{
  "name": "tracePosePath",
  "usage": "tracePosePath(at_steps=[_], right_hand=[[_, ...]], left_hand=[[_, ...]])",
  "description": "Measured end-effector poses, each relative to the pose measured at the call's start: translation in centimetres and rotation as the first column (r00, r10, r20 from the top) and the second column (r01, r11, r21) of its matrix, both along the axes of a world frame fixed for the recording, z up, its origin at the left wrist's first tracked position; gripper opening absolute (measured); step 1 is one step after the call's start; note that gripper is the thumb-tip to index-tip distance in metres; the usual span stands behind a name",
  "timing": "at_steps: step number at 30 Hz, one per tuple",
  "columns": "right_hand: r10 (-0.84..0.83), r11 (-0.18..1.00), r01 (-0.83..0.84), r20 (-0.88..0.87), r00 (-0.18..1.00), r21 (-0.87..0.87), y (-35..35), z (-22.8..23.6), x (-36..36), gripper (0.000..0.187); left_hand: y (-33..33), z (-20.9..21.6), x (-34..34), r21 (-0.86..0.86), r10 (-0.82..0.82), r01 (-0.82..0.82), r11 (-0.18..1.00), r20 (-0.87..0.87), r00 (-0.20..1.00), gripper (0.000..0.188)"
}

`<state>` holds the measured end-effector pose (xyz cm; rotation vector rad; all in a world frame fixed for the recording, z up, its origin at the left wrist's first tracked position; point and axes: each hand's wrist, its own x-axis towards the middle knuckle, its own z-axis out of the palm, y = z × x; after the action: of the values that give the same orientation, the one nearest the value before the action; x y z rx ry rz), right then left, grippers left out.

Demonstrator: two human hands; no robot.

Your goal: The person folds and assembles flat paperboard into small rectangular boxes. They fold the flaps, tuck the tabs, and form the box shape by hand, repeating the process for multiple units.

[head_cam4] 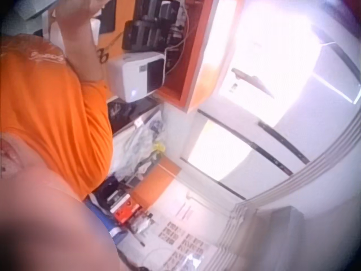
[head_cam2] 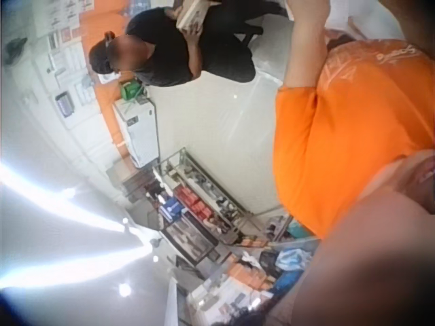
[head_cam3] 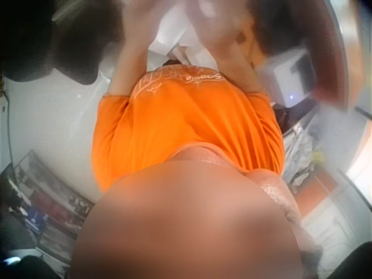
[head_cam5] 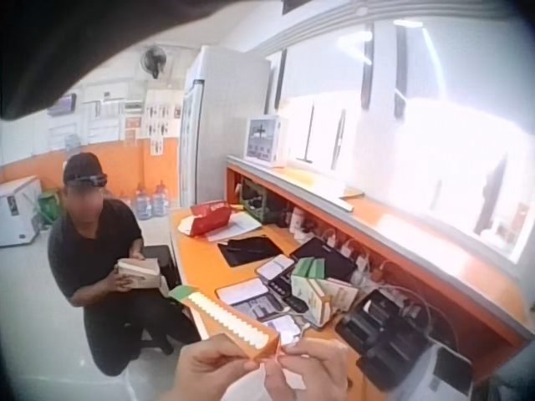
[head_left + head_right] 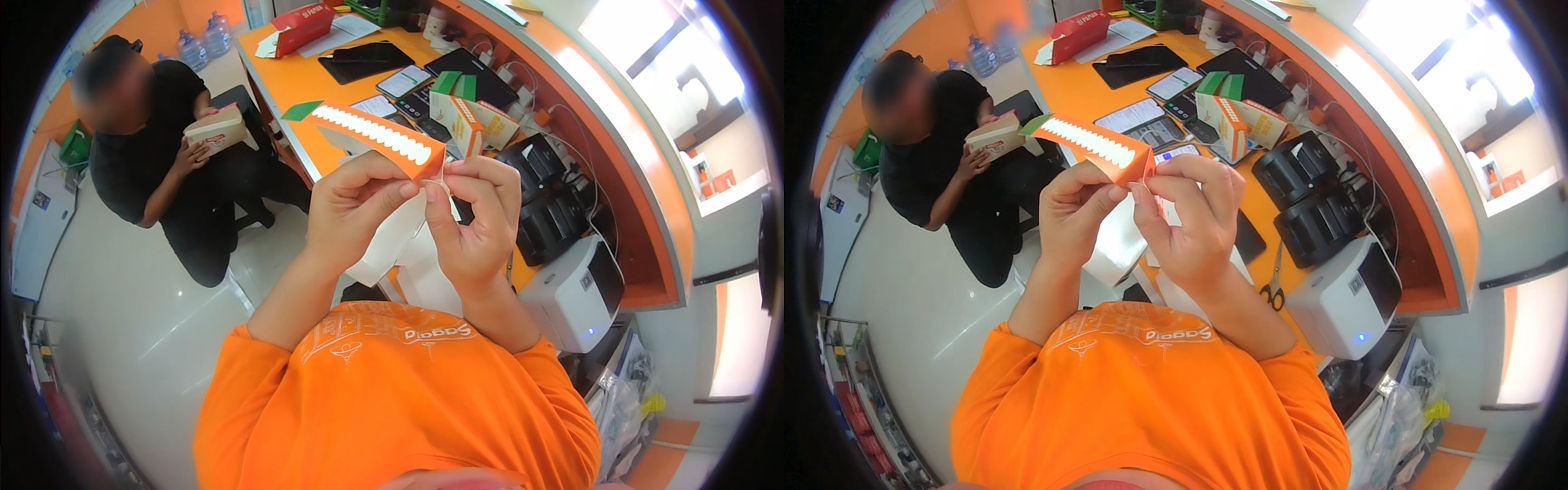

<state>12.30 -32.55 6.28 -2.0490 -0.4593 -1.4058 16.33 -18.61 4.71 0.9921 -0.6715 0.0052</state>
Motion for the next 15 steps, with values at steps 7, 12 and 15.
tracePosePath(at_steps=[7, 12, 15], right_hand=[[-0.05, 0.998, 0.052, 0.063, 0.997, -0.024, 0.5, -0.4, 0.3, 0.019], [-0.064, 0.994, 0.07, 0.082, 0.995, -0.081, 1.3, -0.4, 0.1, 0.018], [-0.085, 0.99, 0.095, 0.092, 0.992, -0.1, 1.6, -0.7, -0.1, 0.018]], left_hand=[[-0.1, -1.4, -1.1, -0.03, 0.099, -0.103, 0.994, -0.127, 0.987, 0.011], [0.6, -1.2, -1.2, -0.082, 0.077, -0.084, 0.993, -0.086, 0.993, 0.008], [0.9, -1.4, -1.6, -0.021, 0.106, -0.107, 0.994, -0.056, 0.993, 0.008]])
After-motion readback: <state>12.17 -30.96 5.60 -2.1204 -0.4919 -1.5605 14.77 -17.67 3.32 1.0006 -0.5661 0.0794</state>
